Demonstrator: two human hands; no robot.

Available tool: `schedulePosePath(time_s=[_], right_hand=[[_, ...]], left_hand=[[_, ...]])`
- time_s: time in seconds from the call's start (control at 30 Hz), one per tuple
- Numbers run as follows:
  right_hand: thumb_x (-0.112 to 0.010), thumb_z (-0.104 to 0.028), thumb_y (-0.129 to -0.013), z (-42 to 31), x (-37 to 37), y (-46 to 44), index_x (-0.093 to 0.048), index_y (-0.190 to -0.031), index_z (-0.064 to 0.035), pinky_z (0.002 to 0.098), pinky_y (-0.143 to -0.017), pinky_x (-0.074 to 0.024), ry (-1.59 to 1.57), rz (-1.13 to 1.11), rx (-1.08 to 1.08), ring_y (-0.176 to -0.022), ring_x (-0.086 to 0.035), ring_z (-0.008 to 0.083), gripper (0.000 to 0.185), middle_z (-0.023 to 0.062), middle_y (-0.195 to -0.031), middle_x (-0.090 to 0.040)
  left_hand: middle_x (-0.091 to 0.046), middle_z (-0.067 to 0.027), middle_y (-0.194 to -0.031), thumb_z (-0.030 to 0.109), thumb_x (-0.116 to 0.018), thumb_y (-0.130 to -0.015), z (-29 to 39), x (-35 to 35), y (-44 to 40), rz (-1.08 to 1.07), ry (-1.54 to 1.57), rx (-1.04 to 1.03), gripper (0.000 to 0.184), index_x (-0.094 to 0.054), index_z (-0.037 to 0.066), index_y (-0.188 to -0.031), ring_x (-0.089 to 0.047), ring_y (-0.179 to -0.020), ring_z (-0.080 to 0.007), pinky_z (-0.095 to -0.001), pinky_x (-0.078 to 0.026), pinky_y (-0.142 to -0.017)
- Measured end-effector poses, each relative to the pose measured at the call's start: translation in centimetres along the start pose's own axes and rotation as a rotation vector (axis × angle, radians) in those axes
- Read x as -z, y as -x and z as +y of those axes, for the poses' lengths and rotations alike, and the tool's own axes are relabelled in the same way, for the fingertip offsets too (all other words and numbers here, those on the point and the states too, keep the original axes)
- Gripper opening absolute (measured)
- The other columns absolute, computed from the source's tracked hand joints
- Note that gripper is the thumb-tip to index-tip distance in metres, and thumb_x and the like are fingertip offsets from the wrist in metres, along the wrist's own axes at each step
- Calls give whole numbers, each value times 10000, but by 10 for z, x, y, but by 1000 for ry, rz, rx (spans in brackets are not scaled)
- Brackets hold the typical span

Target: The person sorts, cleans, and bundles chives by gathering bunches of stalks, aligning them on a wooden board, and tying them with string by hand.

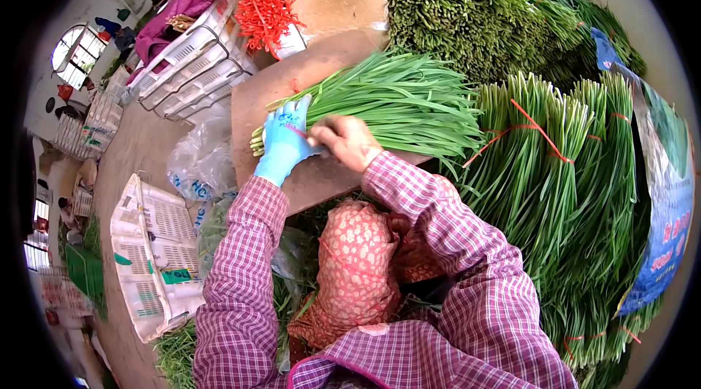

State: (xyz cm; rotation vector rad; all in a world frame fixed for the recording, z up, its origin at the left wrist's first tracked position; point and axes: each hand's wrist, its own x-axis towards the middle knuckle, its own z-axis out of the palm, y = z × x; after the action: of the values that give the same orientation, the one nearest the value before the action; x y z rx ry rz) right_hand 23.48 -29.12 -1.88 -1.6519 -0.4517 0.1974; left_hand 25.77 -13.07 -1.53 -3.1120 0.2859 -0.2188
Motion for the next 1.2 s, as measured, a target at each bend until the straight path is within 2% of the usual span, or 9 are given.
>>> schedulePosePath(time_s=[0.1, 0.4, 0.5, 0.7, 0.73, 0.83, 0.97, 1.03, 1.2], right_hand=[[-596, -174, -836, 7, 12, 2, -622, -903, -37, 385, -693, -503, 492, 298, 374, -783, -630, 336, 155, 139, -866, -656], [-648, -222, -787, -1, -21, -9, -597, -919, -109, 388, -631, -481, 843, 235, 531, -768, -583, 259, 181, 63, -782, -556], [-644, -247, -777, -1, -18, -21, -595, -896, -119, 377, -702, -459, 916, 236, 626, -791, -555, 238, 181, 52, -792, -536], [-630, -291, -786, 7, 7, -56, -618, -908, -123, 474, -910, -353, 987, 244, 791, -935, -528, 261, 208, 66, -908, -535], [-616, -320, -810, 14, 12, -63, -623, -946, -136, 477, -896, -355, 988, 213, 763, -967, -538, 271, 230, 67, -957, -552], [-601, -329, -833, 28, 17, -73, -614, -967, -146, 466, -876, -363, 849, 61, 584, -961, -559, 280, 227, 67, -988, -565], [-586, -328, -847, 36, 15, -71, -597, -978, -149, 462, -873, -363, 828, 71, 518, -920, -584, 285, 222, 62, -928, -616], [-585, -325, -846, 36, 12, -65, -599, -970, -153, 472, -910, -356, 825, 103, 513, -932, -583, 279, 213, 65, -924, -631], [-590, -314, -836, 36, 10, -59, -613, -956, -166, 499, -924, -347, 756, 153, 538, -945, -570, 274, 191, 59, -920, -629]], left_hand=[[-483, -150, -1267, 397, -815, -588, 1, -1, 0, 6, 41, 19, 954, -350, 120, -1374, -455, -1200, -308, -453, -349, -1004], [-486, -134, -1176, 431, -772, -594, -18, -30, -4, 99, 53, -102, 910, -373, 152, -1363, -452, -1135, -323, -497, -329, -983], [-504, -136, -1155, 438, -740, -621, -17, -28, -4, 175, 46, -114, 842, -398, 161, -1339, -470, -1114, -322, -486, -352, -952], [-551, -164, -1143, 499, -786, -582, -9, 1, -1, -108, 88, -65, 874, -457, 74, -1271, -502, -1107, -325, -434, -369, -987], [-572, -180, -1172, 462, -855, -502, -9, 3, 3, 26, 149, -84, 886, -529, 20, -1198, -535, -1115, -322, -401, -412, -961], [-530, -197, -1259, 415, -842, -568, -27, 20, -1, -87, 565, -79, 927, -453, -4, -1298, -498, -1189, -302, -387, -388, -998], [-651, -209, -1018, 294, -727, -742, -66, 28, -51, 24, 913, 107, 498, -613, -35, -1098, -635, -961, -295, -374, -484, -841], [-671, -182, -935, 269, -663, -784, -83, 16, -85, 90, 523, 151, 349, -662, -11, -993, -656, -845, -318, -401, -500, -766], [-655, -177, -1014, 437, -610, -777, -64, -12, -120, -119, 40, 350, 425, -683, 64, -967, -629, -958, -321, -416, -500, -808]])
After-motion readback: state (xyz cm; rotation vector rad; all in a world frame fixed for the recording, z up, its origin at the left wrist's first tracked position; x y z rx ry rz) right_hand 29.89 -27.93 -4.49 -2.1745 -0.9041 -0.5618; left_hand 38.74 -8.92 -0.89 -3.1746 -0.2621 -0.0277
